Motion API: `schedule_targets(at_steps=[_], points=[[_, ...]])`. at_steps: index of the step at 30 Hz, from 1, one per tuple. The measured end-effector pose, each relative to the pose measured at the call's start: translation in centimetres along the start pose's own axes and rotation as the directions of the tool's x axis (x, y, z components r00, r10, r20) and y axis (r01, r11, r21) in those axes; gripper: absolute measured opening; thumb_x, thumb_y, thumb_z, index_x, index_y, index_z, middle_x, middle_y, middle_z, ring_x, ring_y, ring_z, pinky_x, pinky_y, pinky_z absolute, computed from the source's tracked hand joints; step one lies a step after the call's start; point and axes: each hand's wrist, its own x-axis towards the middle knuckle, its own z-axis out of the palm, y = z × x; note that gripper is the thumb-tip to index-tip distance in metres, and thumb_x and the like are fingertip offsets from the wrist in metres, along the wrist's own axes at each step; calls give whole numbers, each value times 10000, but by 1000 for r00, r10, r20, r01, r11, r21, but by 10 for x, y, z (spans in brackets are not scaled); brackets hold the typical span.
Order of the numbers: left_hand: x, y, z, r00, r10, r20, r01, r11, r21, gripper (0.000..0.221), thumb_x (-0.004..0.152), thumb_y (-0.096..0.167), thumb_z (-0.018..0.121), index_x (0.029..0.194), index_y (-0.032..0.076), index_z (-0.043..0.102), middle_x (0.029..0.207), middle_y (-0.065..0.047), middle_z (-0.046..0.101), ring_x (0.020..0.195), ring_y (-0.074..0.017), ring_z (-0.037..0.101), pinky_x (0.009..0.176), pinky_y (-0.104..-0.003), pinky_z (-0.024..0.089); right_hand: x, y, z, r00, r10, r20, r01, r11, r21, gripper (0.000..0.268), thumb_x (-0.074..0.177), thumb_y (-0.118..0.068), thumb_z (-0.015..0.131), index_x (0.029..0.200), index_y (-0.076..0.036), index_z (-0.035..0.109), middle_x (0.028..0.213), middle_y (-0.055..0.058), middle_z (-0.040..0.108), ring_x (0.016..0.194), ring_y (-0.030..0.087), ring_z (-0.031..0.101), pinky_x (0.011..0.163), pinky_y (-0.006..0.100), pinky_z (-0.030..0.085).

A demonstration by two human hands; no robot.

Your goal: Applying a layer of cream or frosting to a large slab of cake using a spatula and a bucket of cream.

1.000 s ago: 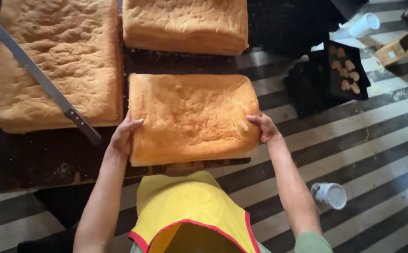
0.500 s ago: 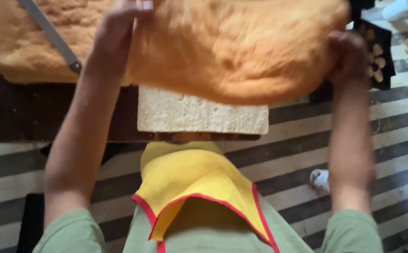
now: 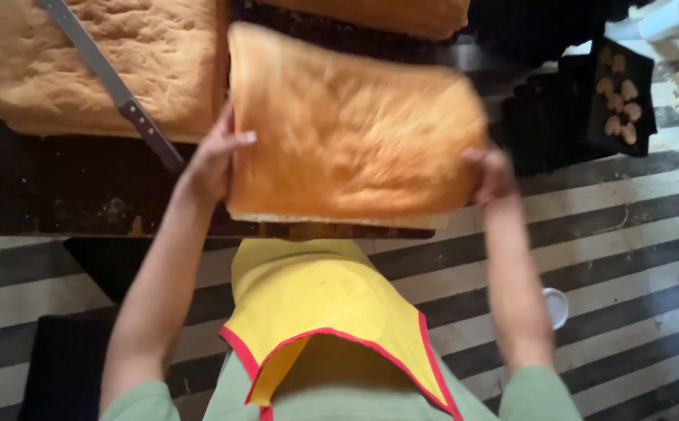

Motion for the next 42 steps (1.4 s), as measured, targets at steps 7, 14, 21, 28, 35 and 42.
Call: schedule_targets(at_steps=[7, 14, 21, 28, 35, 42], points=[[-19, -74, -42, 945, -180, -272, 156, 982, -109, 760, 956, 106, 605, 1636, 169, 272, 1445, -87, 573, 1236, -221, 611, 996, -383, 543, 12, 79, -23, 976, 181, 124, -204, 959, 199, 654, 892, -199, 730, 1458, -11, 461, 1335, 127, 631, 1228, 277, 627, 1023, 448, 532], [-2, -68, -39, 953, -129, -275, 111, 991, -80, 651, 956, 102, 633, 1555, 113, 377, 1315, -94, 636, 1126, -211, 654, 930, -371, 567, 19, 74, -31, 995, 40, 89, -52, 989, 141, 659, 870, -145, 729, 1472, -42, 479, 1346, 106, 629, 1234, 252, 622, 1042, 410, 520], [7, -58, -43, 927, -277, -253, 241, 956, -165, 588, 922, 214, 645, 1479, 167, 465, 1327, -34, 646, 1175, -174, 651, 975, -371, 548, 60, 91, -58, 975, 180, 129, -203, 959, 197, 501, 936, -257, 725, 1360, -27, 588, 1213, 86, 706, 1134, 238, 665, 1000, 416, 522], [36, -63, -54, 902, -383, -197, 323, 904, -280, 501, 950, 309, 674, 1392, 94, 577, 1152, -80, 707, 1014, -216, 692, 857, -411, 571, 104, 89, -60, 914, 383, 130, -405, 858, 317, 493, 877, -380, 725, 1251, -63, 674, 1115, 106, 751, 1014, 272, 710, 904, 454, 573], [49, -41, -40, 970, -230, -72, 215, 961, -175, 590, 866, 156, 741, 1421, 94, 551, 1163, -77, 709, 998, -201, 697, 845, -390, 579, 93, 56, -44, 945, 219, 244, -277, 932, 235, 523, 865, -195, 706, 1350, -38, 589, 1183, 139, 711, 1054, 298, 701, 913, 462, 578], [104, 48, -1, 991, 45, 125, -33, 995, -97, 800, 778, 37, 747, 1514, 96, 438, 1357, -64, 637, 1207, -172, 635, 1002, -358, 541, 93, -57, -39, 993, -70, 96, 50, 979, 196, 695, 719, -54, 653, 1406, -25, 551, 1224, 134, 708, 1084, 284, 718, 880, 414, 597]])
